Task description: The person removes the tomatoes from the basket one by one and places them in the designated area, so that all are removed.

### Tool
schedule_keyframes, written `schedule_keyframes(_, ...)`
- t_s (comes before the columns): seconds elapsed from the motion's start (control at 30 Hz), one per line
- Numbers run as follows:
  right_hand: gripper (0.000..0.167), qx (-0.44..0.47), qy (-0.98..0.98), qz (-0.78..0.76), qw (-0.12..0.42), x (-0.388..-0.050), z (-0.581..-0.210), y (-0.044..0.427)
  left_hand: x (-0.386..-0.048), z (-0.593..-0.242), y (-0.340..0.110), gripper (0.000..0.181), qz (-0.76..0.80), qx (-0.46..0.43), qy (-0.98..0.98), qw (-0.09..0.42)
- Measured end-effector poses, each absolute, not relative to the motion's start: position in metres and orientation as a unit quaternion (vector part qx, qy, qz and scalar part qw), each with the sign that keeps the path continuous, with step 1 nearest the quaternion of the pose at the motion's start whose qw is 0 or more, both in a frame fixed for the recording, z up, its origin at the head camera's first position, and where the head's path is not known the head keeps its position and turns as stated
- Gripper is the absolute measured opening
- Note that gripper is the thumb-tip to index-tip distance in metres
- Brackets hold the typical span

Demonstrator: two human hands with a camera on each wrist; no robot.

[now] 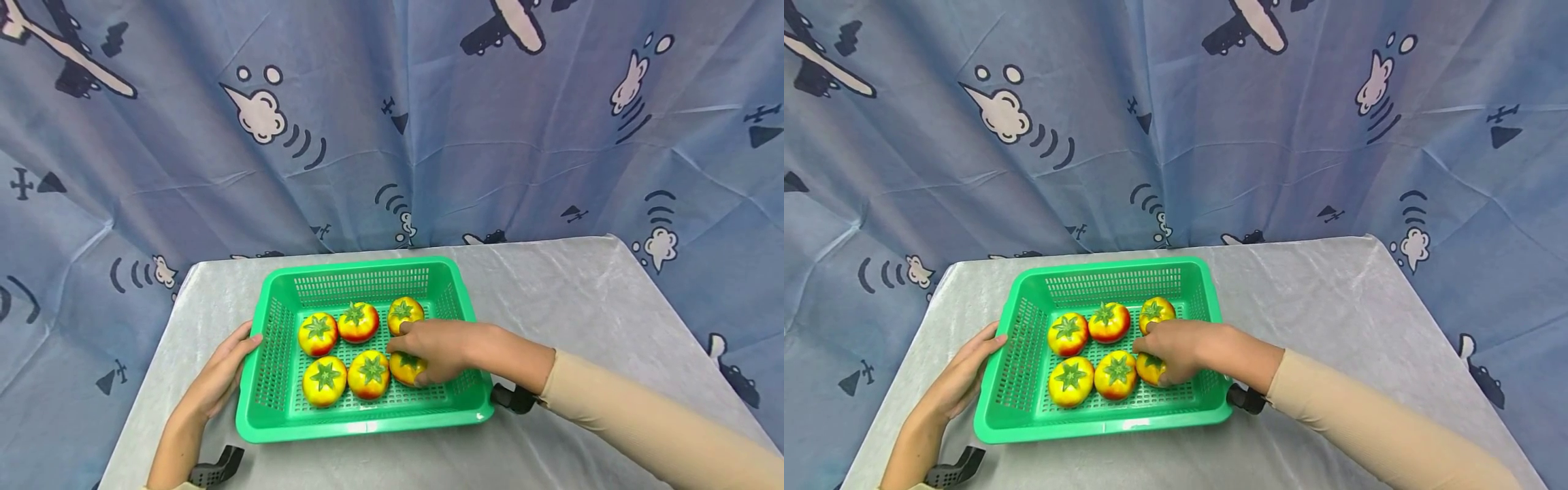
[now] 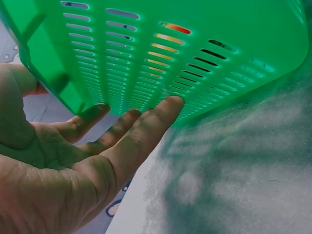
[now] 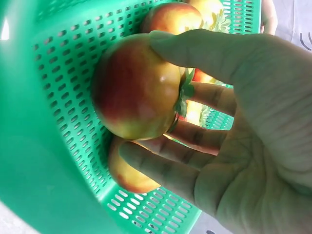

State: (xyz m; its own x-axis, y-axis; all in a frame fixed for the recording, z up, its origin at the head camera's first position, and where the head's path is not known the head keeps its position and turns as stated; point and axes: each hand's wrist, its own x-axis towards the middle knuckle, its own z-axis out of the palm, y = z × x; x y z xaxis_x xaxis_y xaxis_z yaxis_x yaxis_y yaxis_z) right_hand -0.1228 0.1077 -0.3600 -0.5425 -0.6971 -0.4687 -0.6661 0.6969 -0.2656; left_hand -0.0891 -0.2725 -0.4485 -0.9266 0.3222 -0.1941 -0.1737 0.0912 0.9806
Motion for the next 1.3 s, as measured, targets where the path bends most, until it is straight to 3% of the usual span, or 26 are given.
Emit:
schedule_keyframes(0.53, 0.059, -0.400, 0.880, -0.115, 0.231, -0.118, -0.351, 0.123, -0.089, -0.448, -0.271, 0.063, 0.676, 0.054, 0.711, 0.186)
schedule_keyframes(0.87, 0.060, -0.403, 0.886, -0.187, 0.133, -0.115, -0.346, 0.146, -0.090, -0.446, -0.273, 0.063, 0.669, 0.050, 0.719, 0.184)
schedule_keyframes(1.3, 0.067, -0.340, 0.894, -0.292, 0.025, -0.111, -0.364, 0.170, -0.090, -0.446, -0.273, 0.062, 0.669, 0.054, 0.718, 0.185)
